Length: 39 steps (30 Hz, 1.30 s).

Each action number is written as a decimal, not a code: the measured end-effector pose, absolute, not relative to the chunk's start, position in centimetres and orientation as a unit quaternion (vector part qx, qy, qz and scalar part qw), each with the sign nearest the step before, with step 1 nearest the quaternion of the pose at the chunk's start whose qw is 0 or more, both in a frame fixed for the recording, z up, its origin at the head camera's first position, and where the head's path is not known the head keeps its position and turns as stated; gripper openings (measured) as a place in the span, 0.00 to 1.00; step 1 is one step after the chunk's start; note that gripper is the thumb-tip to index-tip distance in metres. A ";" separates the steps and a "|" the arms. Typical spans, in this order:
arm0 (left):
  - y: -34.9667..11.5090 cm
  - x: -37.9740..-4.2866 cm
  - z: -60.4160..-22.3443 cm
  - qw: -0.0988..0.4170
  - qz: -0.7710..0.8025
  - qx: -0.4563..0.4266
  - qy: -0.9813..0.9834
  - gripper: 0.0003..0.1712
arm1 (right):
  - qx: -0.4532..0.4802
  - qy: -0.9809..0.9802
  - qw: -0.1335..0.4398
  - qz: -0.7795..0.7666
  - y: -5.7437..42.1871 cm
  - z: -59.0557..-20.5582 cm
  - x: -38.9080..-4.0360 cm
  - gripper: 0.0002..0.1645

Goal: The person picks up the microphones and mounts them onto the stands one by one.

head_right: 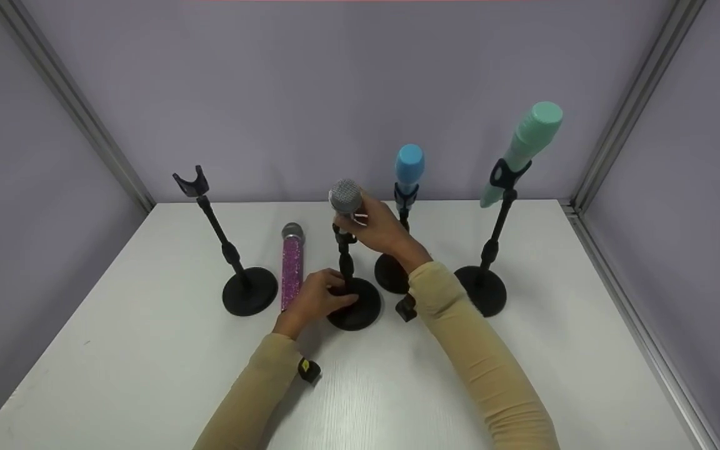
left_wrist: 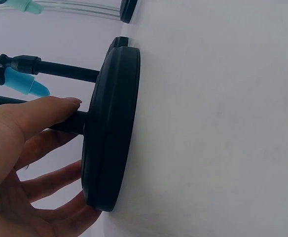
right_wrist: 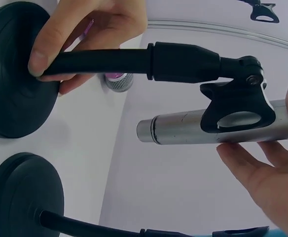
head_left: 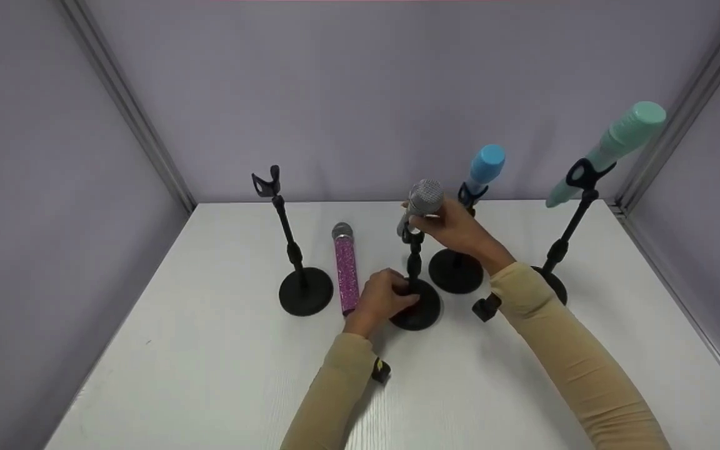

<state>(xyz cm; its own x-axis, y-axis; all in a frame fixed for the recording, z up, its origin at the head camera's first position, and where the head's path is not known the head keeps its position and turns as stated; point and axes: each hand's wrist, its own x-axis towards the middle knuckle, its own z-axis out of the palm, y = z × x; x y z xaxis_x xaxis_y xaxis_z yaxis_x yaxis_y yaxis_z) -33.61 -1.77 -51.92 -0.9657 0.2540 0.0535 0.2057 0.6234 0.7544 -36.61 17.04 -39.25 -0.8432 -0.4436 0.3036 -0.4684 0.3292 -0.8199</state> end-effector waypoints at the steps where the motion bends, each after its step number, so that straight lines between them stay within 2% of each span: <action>1: -1.8 -33.6 -51.9 0.030 0.414 0.127 0.901 0.16 | 0.286 -0.815 0.010 0.505 17.1 -39.3 -36.6 0.28; 7: -1.9 -33.7 -51.9 0.030 0.407 0.128 0.904 0.16 | 0.305 -0.824 -0.014 0.476 17.1 -39.3 -36.5 0.41; 11: -2.0 -33.7 -52.0 0.024 0.408 0.129 0.904 0.17 | 0.293 -0.837 -0.018 0.462 16.9 -39.2 -36.5 0.44; 20: -1.6 -33.5 -51.9 0.026 0.412 0.118 0.903 0.20 | 0.271 -0.842 -0.018 0.466 17.2 -39.5 -36.7 0.37; 39: -1.9 -33.4 -51.8 0.011 0.406 0.137 0.904 0.18 | 0.266 -0.853 -0.003 0.450 16.9 -39.4 -36.6 0.33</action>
<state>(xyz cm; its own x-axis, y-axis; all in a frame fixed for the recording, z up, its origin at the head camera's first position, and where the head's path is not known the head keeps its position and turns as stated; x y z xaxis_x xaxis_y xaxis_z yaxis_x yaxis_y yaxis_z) -33.42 -1.85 -51.83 -0.9621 0.2570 0.0908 0.2387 0.6333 0.7362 -36.65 16.88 -39.35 -0.8587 -0.4563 0.2334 -0.4504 0.4546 -0.7684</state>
